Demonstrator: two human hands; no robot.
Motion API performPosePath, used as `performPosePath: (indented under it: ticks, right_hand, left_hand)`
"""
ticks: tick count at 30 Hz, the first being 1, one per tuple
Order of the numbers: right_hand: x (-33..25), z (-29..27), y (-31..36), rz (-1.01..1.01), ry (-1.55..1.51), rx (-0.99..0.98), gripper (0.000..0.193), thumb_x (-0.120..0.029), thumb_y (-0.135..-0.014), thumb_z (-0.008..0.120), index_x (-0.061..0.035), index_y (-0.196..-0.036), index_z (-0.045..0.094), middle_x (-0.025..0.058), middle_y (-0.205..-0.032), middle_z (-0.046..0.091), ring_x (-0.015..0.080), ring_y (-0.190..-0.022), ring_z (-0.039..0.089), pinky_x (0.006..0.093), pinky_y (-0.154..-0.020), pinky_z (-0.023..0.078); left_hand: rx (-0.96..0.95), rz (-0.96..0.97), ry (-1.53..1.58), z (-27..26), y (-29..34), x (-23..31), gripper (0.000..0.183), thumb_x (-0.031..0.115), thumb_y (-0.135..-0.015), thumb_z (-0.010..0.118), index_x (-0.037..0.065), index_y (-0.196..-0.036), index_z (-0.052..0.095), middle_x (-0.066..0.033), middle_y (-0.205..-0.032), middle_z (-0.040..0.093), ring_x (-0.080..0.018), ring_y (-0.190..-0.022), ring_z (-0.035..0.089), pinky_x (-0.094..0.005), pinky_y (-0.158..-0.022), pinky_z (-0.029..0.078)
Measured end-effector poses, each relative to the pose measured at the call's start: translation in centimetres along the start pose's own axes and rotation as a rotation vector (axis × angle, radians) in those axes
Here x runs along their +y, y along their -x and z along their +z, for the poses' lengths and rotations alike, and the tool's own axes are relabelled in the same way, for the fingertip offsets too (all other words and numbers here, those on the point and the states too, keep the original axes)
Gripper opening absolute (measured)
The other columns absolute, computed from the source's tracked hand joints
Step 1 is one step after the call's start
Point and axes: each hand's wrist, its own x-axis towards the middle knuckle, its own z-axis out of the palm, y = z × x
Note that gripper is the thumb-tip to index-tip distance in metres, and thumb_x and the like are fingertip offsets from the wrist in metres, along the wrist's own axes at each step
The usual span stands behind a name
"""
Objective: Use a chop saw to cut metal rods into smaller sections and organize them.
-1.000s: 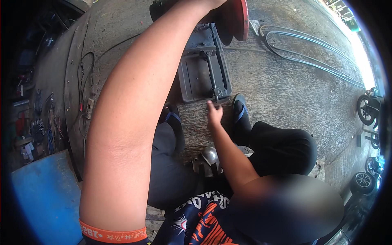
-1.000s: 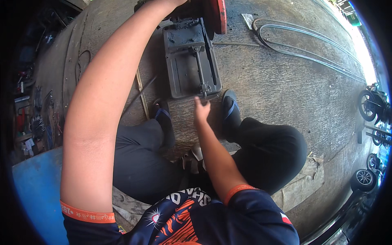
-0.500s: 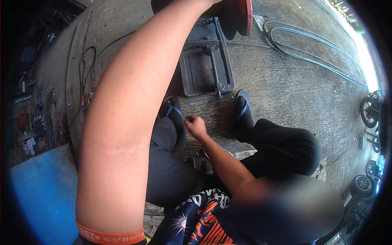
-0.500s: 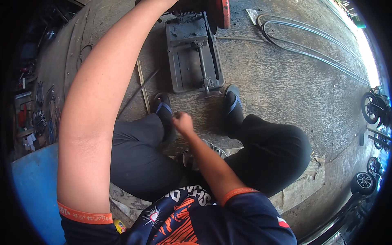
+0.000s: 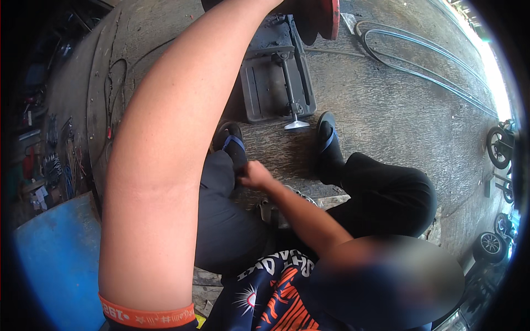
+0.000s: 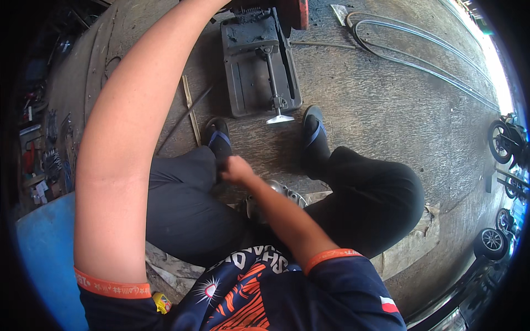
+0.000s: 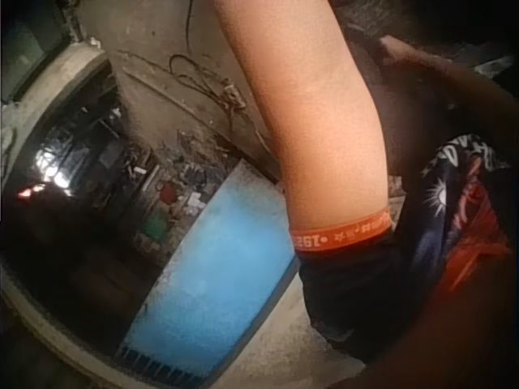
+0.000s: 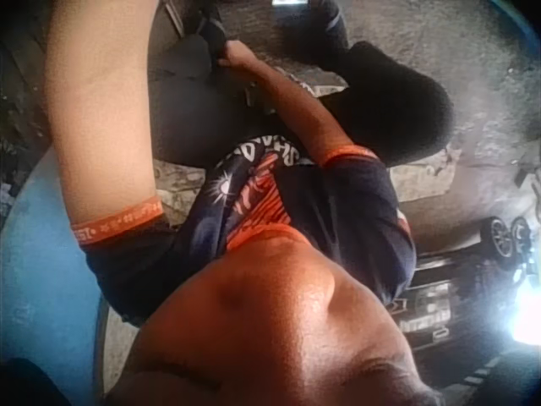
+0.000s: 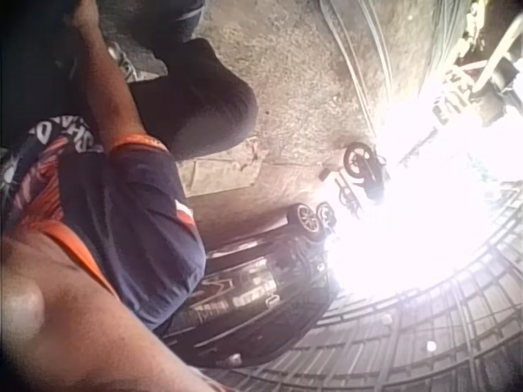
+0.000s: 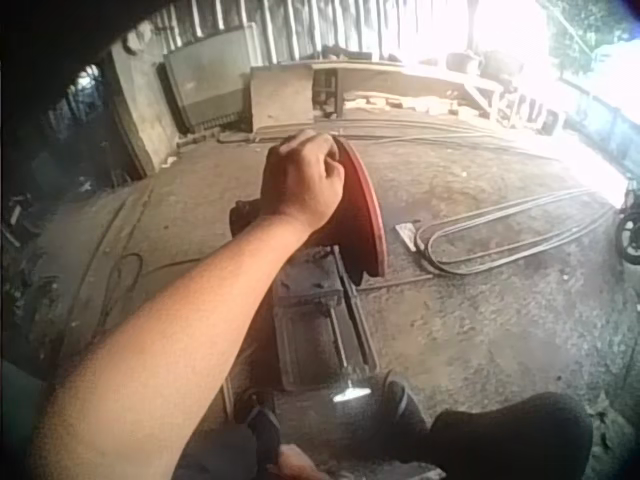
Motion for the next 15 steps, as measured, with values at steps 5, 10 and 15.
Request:
performPosePath:
  ticks: [5,10,15]
  right_hand:
    - [3.5,-0.9,-1.1,0.478,-0.332,0.669,0.049,-0.024,-0.076,0.070,0.0035,-0.115,0.060,0.0236,-0.106,0.065,0.0344,-0.097,0.064,0.0406,-0.088,0.048]
    - [10.3,-8.0,-1.7,0.541,-0.552,1.278,0.043,-0.020,-0.079,0.072,0.0059,-0.111,0.059,0.0201,-0.108,0.065,0.0315,-0.099,0.064,0.0384,-0.087,0.048]
    - [5.3,-8.3,-1.4,0.217,-0.266,1.468,0.016,-0.010,-0.076,0.065,0.0010,-0.087,0.064,0.0082,-0.069,0.058,0.0161,-0.060,0.051,0.0322,-0.057,0.044]
  left_hand:
    - [0.024,0.012,0.004,-0.2,0.4,0.2,0.005,-0.002,-0.068,0.055,0.003,-0.065,0.056,-0.0164,-0.070,0.060,-0.0352,-0.069,0.060,-0.0428,-0.062,0.048]
    - [0.023,0.029,0.030,-0.1,0.3,0.0,0.006,-0.002,-0.068,0.055,0.002,-0.066,0.055,-0.0156,-0.069,0.059,-0.0349,-0.068,0.060,-0.0429,-0.062,0.048]
    - [0.056,0.031,0.027,0.1,0.3,0.0,0.006,-0.003,-0.068,0.054,0.002,-0.066,0.054,-0.0157,-0.069,0.059,-0.0348,-0.067,0.059,-0.0429,-0.061,0.048]
